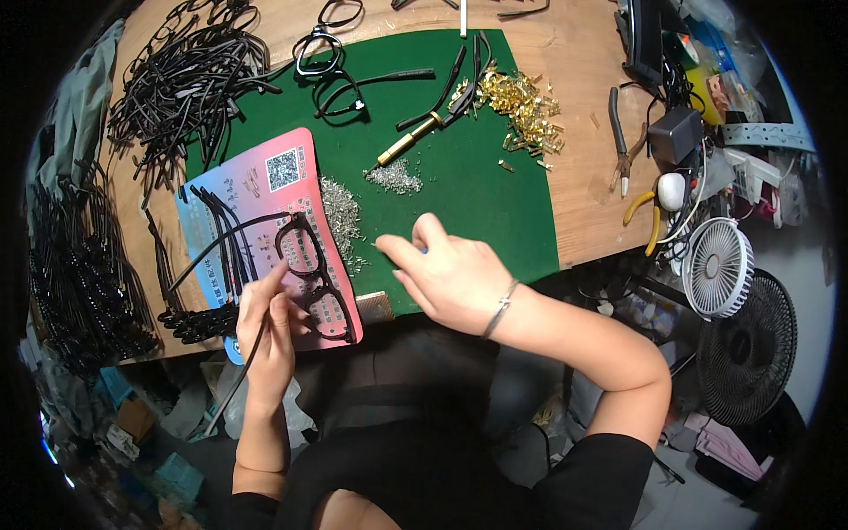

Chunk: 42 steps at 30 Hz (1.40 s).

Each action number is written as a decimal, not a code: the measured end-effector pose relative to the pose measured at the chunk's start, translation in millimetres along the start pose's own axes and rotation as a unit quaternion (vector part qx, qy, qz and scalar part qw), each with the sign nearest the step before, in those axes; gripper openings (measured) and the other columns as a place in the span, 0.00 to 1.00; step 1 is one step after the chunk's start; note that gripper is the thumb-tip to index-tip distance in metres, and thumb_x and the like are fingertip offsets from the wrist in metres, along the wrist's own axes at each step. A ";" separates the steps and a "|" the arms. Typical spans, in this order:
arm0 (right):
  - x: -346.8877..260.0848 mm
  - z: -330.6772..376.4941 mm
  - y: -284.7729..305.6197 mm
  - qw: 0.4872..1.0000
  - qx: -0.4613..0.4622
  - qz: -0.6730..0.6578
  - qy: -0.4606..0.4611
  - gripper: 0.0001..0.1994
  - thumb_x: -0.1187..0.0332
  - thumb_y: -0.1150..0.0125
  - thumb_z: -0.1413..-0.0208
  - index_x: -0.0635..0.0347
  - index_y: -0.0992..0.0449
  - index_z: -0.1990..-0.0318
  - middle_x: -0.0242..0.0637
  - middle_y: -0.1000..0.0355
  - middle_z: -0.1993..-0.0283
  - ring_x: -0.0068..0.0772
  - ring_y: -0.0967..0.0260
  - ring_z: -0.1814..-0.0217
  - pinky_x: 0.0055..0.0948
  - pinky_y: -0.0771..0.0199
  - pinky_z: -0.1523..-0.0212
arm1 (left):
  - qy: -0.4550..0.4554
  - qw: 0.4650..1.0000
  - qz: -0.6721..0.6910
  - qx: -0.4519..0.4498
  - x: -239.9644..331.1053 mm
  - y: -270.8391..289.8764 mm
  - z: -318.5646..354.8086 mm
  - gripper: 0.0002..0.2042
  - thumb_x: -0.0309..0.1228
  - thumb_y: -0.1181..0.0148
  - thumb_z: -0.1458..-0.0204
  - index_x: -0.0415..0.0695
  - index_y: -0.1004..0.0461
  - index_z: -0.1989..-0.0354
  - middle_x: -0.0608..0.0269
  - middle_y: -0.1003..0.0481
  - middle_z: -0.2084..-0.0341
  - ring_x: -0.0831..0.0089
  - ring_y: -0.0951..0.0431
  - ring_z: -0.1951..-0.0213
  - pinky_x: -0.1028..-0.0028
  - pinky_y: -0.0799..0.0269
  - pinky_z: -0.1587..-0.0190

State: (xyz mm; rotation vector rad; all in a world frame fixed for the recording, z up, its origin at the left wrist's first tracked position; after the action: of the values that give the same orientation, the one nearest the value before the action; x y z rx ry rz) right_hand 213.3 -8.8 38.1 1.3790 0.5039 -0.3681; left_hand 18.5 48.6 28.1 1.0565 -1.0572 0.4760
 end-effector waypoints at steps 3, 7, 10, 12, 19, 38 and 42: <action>-5.9 -0.4 -9.2 0.997 0.068 0.045 0.001 0.17 0.70 0.42 0.53 0.53 0.31 0.53 0.39 0.40 0.67 0.35 0.32 0.76 0.32 0.28 0.79 | -0.001 0.990 0.136 0.045 -4.3 -0.6 14.1 0.14 0.23 0.55 0.41 0.33 0.39 0.48 0.53 0.26 0.62 0.78 0.24 0.70 0.82 0.28 0.72; -10.6 -2.4 -13.0 0.993 0.084 0.083 0.012 0.18 0.70 0.41 0.55 0.53 0.29 0.54 0.37 0.39 0.68 0.32 0.32 0.77 0.29 0.30 0.81 | -0.086 0.985 0.145 -0.046 -5.9 4.0 31.9 0.06 0.23 0.51 0.43 0.33 0.38 0.61 0.40 0.27 0.57 0.71 0.22 0.65 0.77 0.25 0.67; -12.0 -4.2 -15.7 0.993 0.071 0.099 -0.007 0.17 0.70 0.40 0.53 0.53 0.28 0.53 0.36 0.38 0.68 0.32 0.32 0.76 0.29 0.30 0.79 | -0.126 0.989 0.074 0.010 3.3 11.3 36.6 0.08 0.23 0.35 0.56 0.36 0.25 0.68 0.47 0.24 0.63 0.66 0.21 0.67 0.75 0.27 0.64; -12.4 -3.0 -15.6 0.991 0.079 0.103 -0.013 0.17 0.70 0.40 0.53 0.53 0.28 0.53 0.36 0.38 0.68 0.32 0.32 0.75 0.29 0.30 0.79 | -0.138 0.990 0.009 0.035 8.3 15.5 38.2 0.10 0.22 0.32 0.61 0.38 0.23 0.68 0.50 0.23 0.65 0.66 0.21 0.68 0.75 0.27 0.65; -13.7 -3.1 -14.4 0.988 0.104 0.118 -0.006 0.20 0.71 0.41 0.58 0.53 0.29 0.53 0.38 0.40 0.68 0.32 0.34 0.79 0.29 0.30 0.81 | -0.284 0.957 -0.061 -0.021 37.0 -9.8 59.1 0.12 0.25 0.29 0.68 0.43 0.22 0.72 0.64 0.22 0.72 0.67 0.22 0.66 0.71 0.25 0.62; -12.7 -3.8 -17.1 0.977 0.128 0.162 -0.059 0.24 0.71 0.40 0.61 0.51 0.31 0.50 0.36 0.40 0.68 0.31 0.35 0.80 0.27 0.30 0.84 | -0.270 0.954 -0.119 0.055 7.2 -26.4 34.9 0.08 0.26 0.32 0.63 0.47 0.25 0.74 0.70 0.26 0.80 0.72 0.25 0.72 0.67 0.26 0.59; -13.8 -6.9 -19.4 0.972 0.098 0.209 -0.051 0.24 0.70 0.45 0.57 0.49 0.32 0.47 0.36 0.39 0.68 0.31 0.35 0.80 0.27 0.31 0.84 | -0.260 0.959 -0.103 0.037 8.8 -25.5 27.8 0.09 0.25 0.32 0.63 0.46 0.25 0.74 0.67 0.26 0.79 0.70 0.24 0.72 0.67 0.27 0.59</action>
State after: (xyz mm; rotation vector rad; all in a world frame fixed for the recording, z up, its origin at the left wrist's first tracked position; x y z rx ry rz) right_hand 190.6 -5.7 28.6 1.6052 0.0848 -0.1450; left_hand 28.8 11.3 26.5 1.3849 -1.3761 0.0626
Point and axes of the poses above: each hand's wrist, its own z-axis away from the middle knuckle, its own y-axis out of the back of the hand, x = y × z, the point moved 7 cm from there along -z, towards the middle knuckle
